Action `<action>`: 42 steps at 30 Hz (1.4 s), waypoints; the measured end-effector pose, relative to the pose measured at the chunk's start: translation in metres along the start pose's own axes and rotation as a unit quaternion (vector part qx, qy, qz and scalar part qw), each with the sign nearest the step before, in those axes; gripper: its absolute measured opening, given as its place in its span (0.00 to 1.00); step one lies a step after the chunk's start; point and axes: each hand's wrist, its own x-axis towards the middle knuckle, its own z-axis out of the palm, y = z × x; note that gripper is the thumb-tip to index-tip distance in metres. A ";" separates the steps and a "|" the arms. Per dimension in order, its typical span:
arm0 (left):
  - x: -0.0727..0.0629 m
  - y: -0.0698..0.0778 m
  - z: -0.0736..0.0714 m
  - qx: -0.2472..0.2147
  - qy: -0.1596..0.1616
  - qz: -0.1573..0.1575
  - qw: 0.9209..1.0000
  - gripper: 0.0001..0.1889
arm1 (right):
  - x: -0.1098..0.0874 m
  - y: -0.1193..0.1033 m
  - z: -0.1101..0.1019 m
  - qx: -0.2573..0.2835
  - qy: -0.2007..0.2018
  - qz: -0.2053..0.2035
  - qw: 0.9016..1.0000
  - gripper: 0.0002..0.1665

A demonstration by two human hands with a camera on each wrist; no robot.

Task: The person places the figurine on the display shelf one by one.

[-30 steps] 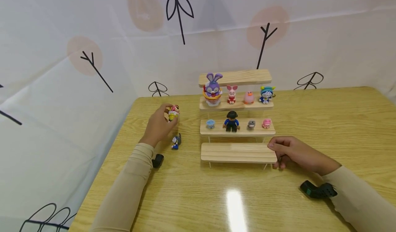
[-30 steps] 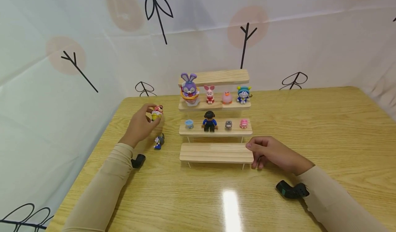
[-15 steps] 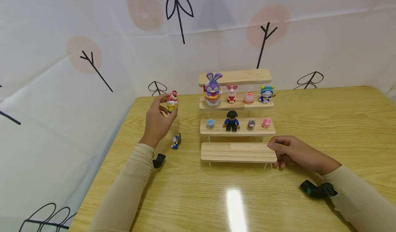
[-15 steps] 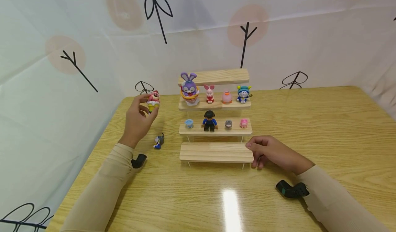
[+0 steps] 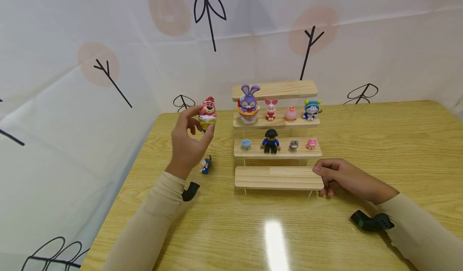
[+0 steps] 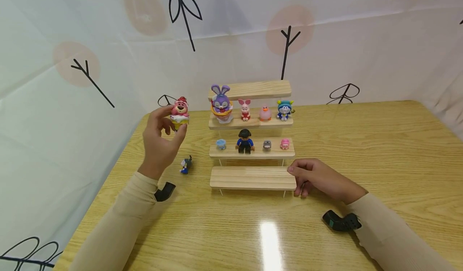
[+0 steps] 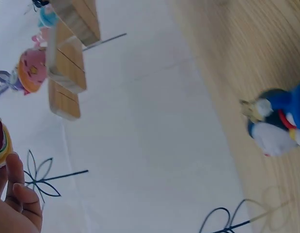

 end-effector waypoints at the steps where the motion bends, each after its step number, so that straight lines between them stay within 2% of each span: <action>1: 0.000 0.003 0.000 -0.004 0.007 0.009 1.000 0.27 | 0.000 0.000 0.000 0.000 0.001 0.000 1.000 0.15; 6: -0.002 0.020 0.005 -0.028 0.028 0.048 0.998 0.31 | 0.001 0.000 0.000 0.003 0.000 -0.002 1.000 0.15; 11: -0.004 0.040 0.012 -0.074 0.015 0.061 0.995 0.30 | 0.001 0.000 0.001 0.006 -0.002 -0.004 1.000 0.15; 17: -0.010 0.062 0.022 -0.157 -0.022 0.026 0.987 0.31 | 0.000 -0.001 0.000 0.008 -0.005 -0.005 1.000 0.14; 21: -0.015 0.072 0.028 -0.190 -0.044 -0.004 0.981 0.31 | 0.000 -0.002 0.000 0.010 -0.006 -0.003 1.000 0.14; 26: -0.023 0.084 0.036 -0.204 -0.087 -0.035 0.974 0.34 | 0.000 -0.003 0.001 0.008 -0.006 -0.001 1.000 0.15; 32: -0.032 0.091 0.048 -0.203 -0.129 -0.030 0.970 0.34 | 0.000 -0.003 0.001 0.007 -0.006 -0.001 1.000 0.15; 36: -0.036 0.096 0.053 -0.194 -0.149 -0.051 0.968 0.34 | 0.000 -0.002 0.001 0.004 -0.006 -0.001 1.000 0.16; 42: -0.044 0.100 0.063 -0.202 -0.193 -0.082 0.957 0.32 | 0.000 -0.002 0.002 0.000 0.002 0.009 1.000 0.17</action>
